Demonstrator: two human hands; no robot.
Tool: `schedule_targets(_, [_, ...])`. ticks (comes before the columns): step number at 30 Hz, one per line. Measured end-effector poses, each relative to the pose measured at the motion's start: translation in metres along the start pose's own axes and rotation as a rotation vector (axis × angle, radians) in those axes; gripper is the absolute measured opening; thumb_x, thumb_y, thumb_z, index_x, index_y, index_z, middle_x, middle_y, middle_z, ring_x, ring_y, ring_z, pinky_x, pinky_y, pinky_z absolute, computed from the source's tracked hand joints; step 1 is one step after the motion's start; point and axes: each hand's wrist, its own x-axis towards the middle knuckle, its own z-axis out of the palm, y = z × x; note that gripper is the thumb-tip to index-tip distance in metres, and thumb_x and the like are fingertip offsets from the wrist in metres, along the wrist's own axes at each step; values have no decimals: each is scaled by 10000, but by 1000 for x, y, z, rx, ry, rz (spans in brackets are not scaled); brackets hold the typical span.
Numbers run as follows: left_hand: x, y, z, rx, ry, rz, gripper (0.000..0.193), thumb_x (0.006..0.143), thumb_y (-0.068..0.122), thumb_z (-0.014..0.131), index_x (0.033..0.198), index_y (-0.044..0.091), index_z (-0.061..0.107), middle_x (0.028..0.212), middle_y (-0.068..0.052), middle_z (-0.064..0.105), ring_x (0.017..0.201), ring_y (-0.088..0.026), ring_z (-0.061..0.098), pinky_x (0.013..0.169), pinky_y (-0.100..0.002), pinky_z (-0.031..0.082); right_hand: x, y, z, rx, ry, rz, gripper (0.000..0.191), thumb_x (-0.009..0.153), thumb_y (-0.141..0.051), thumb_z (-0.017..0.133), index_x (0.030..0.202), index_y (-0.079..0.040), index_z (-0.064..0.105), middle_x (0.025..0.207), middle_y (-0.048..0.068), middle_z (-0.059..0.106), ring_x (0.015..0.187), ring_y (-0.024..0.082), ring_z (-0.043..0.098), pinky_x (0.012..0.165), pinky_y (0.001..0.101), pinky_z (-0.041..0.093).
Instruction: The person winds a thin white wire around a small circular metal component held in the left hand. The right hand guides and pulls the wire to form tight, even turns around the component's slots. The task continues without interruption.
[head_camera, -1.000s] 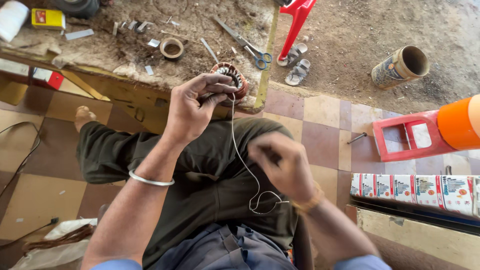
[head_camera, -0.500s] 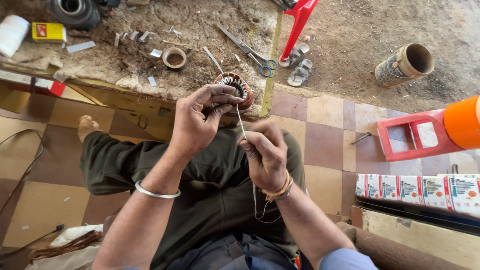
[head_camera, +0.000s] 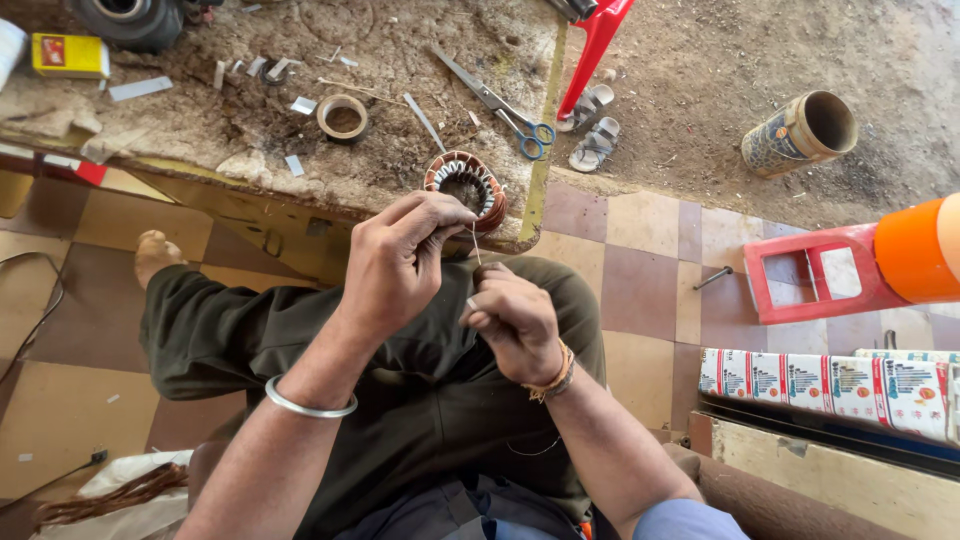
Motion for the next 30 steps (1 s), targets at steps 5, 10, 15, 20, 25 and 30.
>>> schedule_targets(5, [0,-2,-1,43,9,11,191,878,-93,690,1021,28,729,1003,-109,738,944,-298,748,817,-360,594,2,-8,-12,26,5,-20,215,1054,-200,638,914,-37,652,756,44,645,638,158,529,685,340,419])
schedule_targets(10, [2,1,-2,-16,-12,-55,239,839,-136,658,1005,21,728,982,-114,739,916,-267,758,797,-346,607,54,9,-41,617,294,-48,243,1114,-215,562,909,-91,525,666,33,405,546,139,330,533,329,340])
schedule_targets(15, [8,10,0,-8,-42,-103,187,883,-106,674,1015,22,708,974,-100,736,882,-236,768,727,-320,614,104,34,-52,726,359,188,298,1144,-268,513,944,-49,533,668,-8,295,519,93,260,499,307,250])
schedule_targets(20, [6,26,-2,34,-56,-134,260,850,-26,747,1091,18,662,1008,-115,701,895,-280,749,727,-347,611,113,27,-47,772,334,220,314,1145,-284,532,947,-40,537,666,-26,286,548,95,253,534,308,254])
schedule_targets(25, [7,36,4,301,-42,-5,402,757,38,816,1132,-8,678,1073,-152,701,908,-362,694,773,-434,548,106,4,-55,811,330,185,315,1152,-282,523,953,-39,540,669,-25,304,498,70,251,502,284,260])
schedule_targets(30, [20,25,-3,229,-129,58,338,784,-60,745,1109,16,695,1100,-126,713,959,-337,712,823,-418,562,87,-21,-52,681,179,77,320,1146,-269,556,956,-11,552,635,26,399,498,87,299,554,310,306])
